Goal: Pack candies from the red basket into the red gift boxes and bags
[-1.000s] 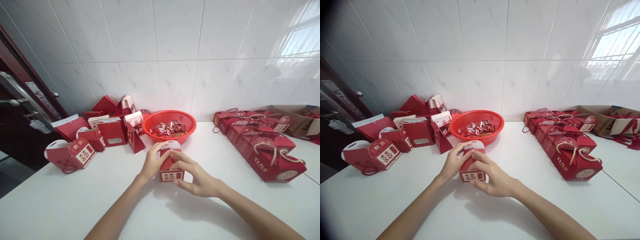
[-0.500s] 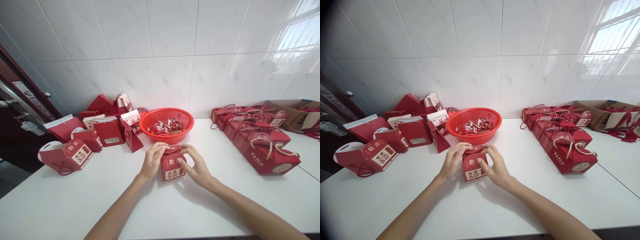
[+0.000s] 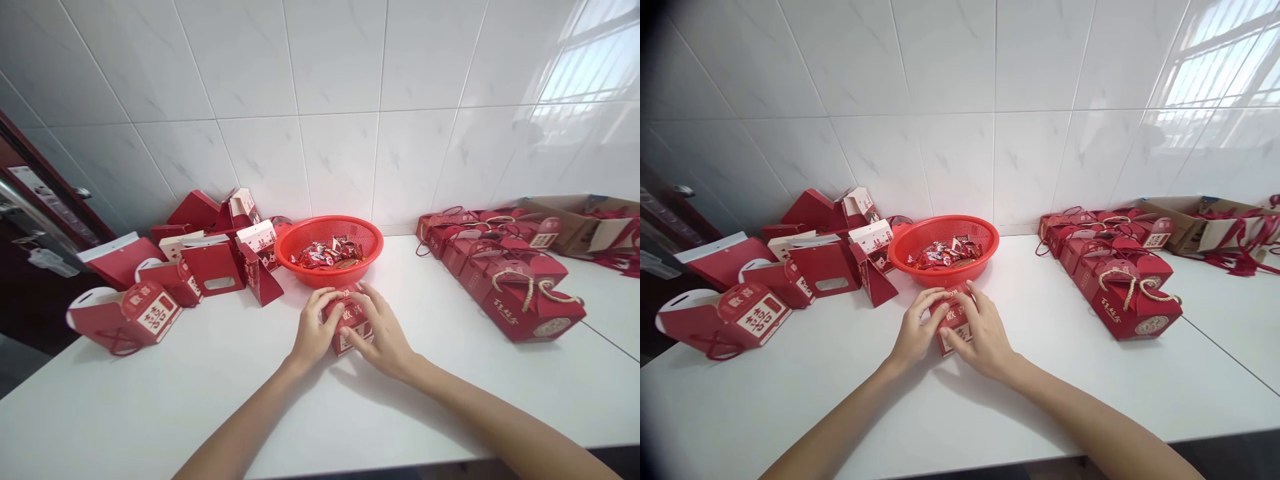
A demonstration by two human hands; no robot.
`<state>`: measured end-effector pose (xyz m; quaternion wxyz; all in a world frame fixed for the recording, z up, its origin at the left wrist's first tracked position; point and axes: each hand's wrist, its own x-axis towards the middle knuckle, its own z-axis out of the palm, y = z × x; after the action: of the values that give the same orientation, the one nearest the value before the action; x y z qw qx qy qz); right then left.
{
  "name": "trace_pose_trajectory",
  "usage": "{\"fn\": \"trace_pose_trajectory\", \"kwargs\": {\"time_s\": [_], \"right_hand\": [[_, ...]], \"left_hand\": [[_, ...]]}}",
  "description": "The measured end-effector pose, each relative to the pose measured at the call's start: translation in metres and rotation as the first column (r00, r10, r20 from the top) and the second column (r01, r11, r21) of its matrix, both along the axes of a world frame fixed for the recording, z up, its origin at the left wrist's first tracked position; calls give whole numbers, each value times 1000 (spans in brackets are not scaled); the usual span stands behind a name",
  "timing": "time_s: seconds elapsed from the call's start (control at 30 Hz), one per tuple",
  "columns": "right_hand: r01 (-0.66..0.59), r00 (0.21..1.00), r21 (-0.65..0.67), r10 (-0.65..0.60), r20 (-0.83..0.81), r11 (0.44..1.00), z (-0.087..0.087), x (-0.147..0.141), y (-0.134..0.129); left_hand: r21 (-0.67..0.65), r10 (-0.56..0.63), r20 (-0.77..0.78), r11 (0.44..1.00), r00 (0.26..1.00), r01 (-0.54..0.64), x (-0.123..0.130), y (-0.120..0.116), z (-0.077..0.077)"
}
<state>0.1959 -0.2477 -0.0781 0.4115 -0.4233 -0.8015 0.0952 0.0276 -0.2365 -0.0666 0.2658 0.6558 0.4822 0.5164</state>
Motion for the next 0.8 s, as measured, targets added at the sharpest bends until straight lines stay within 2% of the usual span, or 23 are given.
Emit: {"fn": "trace_pose_trajectory", "kwargs": {"time_s": [0.17, 0.33, 0.47, 0.67, 0.8], "right_hand": [[48, 987, -16, -45, 154, 999, 5, -7, -7], [119, 984, -105, -103, 148, 987, 14, -8, -8], [182, 970, -172, -149, 191, 968, 28, -4, -11], [135, 988, -343, -101, 114, 930, 42, 13, -11], [148, 989, -251, -140, 47, 957, 48, 40, -19]], "left_hand": [[-8, -10, 17, 1000, 1000, 10, 1, -2, -1], [-43, -81, 36, 996, 996, 83, 1, -5, -1], [-58, -143, -9, 988, 990, 142, 1, -6, -1], [-14, -209, -106, 978, 972, 209, 1, -10, -2], [57, -256, -142, 962, 956, 266, -1, -13, -5]]}}
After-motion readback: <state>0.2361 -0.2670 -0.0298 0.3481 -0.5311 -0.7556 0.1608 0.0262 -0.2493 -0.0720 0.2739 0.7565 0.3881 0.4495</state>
